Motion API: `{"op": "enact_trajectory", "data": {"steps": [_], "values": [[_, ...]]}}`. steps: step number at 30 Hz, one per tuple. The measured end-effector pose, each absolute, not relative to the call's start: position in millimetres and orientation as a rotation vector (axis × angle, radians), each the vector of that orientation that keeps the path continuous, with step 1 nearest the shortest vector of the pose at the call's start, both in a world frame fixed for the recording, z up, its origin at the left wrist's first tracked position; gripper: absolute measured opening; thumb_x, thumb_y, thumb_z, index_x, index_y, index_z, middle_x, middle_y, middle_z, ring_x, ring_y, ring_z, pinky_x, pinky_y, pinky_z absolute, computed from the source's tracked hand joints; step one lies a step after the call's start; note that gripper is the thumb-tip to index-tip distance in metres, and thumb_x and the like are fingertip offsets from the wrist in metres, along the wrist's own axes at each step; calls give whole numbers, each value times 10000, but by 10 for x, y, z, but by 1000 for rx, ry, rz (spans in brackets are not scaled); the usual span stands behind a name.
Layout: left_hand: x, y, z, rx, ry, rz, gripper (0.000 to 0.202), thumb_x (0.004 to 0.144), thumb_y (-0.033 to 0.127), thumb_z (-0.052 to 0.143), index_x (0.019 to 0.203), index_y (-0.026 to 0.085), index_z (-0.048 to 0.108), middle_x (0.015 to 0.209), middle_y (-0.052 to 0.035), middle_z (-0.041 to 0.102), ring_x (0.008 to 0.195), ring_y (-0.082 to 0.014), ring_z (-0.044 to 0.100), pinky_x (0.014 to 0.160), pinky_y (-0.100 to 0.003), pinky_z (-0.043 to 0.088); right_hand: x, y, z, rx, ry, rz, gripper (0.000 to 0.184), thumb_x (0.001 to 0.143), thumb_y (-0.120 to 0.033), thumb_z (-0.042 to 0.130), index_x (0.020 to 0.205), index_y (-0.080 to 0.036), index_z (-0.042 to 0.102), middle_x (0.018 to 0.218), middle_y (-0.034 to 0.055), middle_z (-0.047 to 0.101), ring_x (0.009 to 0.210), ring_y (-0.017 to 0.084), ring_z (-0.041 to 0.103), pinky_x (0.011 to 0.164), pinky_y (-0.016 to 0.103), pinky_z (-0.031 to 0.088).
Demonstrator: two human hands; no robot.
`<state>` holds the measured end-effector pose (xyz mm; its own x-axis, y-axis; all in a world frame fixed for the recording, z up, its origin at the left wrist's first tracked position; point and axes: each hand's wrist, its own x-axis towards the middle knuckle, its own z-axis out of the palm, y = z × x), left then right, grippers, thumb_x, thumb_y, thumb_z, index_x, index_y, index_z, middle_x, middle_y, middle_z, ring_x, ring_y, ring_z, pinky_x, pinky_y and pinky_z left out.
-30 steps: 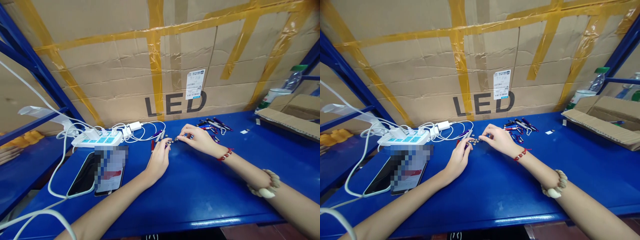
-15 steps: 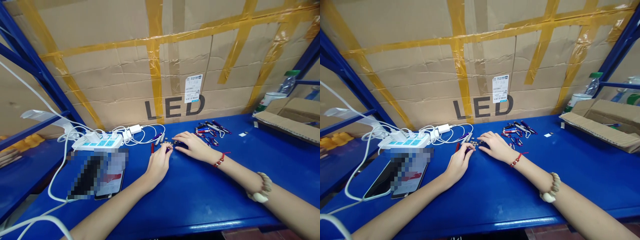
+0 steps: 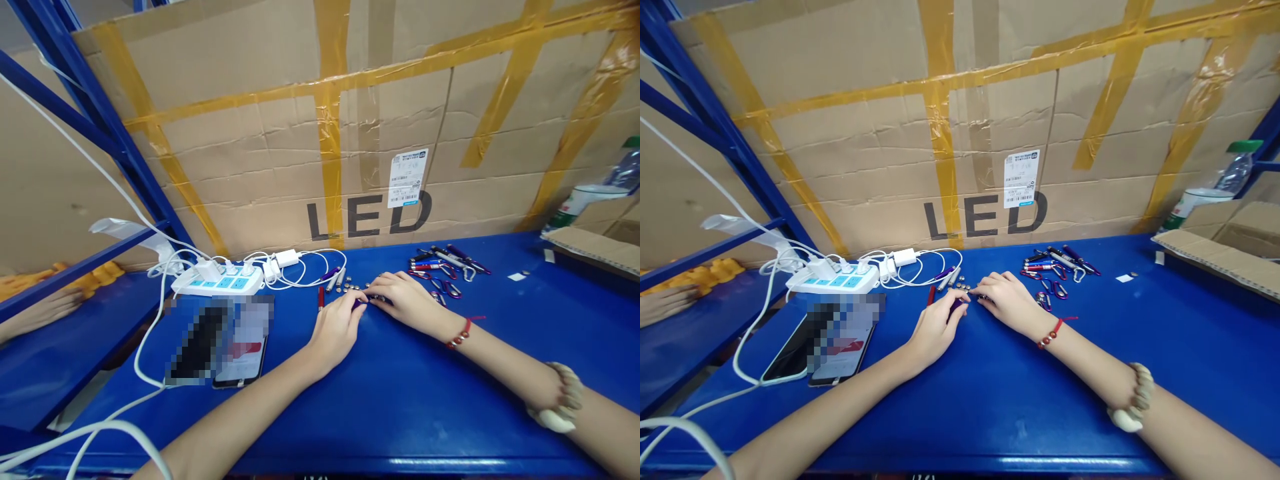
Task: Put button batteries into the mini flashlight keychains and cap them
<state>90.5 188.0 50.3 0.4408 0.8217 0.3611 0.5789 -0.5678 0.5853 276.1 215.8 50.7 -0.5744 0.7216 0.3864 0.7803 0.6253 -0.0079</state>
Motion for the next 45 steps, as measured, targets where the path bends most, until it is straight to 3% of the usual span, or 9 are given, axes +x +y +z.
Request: {"op": "enact_trajectory", "data": {"steps": [8, 14, 25, 31, 35, 39, 45], "values": [[902, 1900, 480, 2342, 1178, 906, 151, 904, 252, 364, 1000, 223, 476, 955, 24, 597, 826, -116, 578, 732, -222, 411, 2759, 2125, 598, -1465, -2431, -226, 260, 806, -367, 573, 984, -187, 636, 915, 47, 615, 896, 214, 518, 701, 318, 351], [906, 1901, 472, 2326, 1196, 903, 149, 902, 258, 370, 998, 212, 475, 957, 15, 600, 846, -124, 578, 722, -223, 416, 2755, 2136, 565, -1444, -2412, -117, 142, 804, -301, 587, 886, -203, 648, 898, 19, 630, 900, 194, 534, 720, 297, 370], [920, 1877, 493, 2332, 1206, 882, 156, 899, 278, 378, 1003, 223, 481, 953, 13, 612, 880, -140, 581, 751, -241, 406, 2724, 2094, 582, -1450, -2358, -32, 108, 770, -298, 619, 791, -193, 631, 816, 6, 622, 833, 177, 553, 697, 281, 384], [923, 1890, 493, 2308, 1221, 886, 149, 891, 283, 396, 1018, 237, 462, 1010, 29, 605, 946, -152, 567, 788, -264, 405, 2688, 2077, 605, -1373, -2373, -72, 73, 784, -214, 591, 848, -207, 624, 857, -1, 610, 849, 168, 550, 718, 279, 387], [926, 1907, 478, 2279, 1222, 891, 160, 889, 297, 398, 1033, 239, 436, 1026, 26, 604, 966, -155, 565, 795, -274, 410, 2706, 2078, 634, -1378, -2307, -99, 185, 857, -174, 475, 978, -202, 611, 957, 30, 575, 819, 145, 558, 694, 252, 409], [920, 1910, 457, 2243, 1240, 895, 171, 882, 312, 411, 1036, 239, 414, 1006, 23, 610, 960, -161, 570, 790, -283, 417, 2763, 2100, 648, -1388, -2209, -41, 197, 884, -213, 435, 964, -198, 614, 976, 27, 573, 773, 128, 565, 676, 240, 425], [921, 1910, 468, 2240, 1241, 869, 176, 897, 290, 372, 1051, 232, 434, 1034, 7, 600, 972, -165, 564, 813, -289, 411, 2779, 2137, 660, -1351, -2020, 355, 133, 785, -309, 586, 842, -208, 650, 799, -7, 636, 715, 131, 581, 625, 240, 431]]}}
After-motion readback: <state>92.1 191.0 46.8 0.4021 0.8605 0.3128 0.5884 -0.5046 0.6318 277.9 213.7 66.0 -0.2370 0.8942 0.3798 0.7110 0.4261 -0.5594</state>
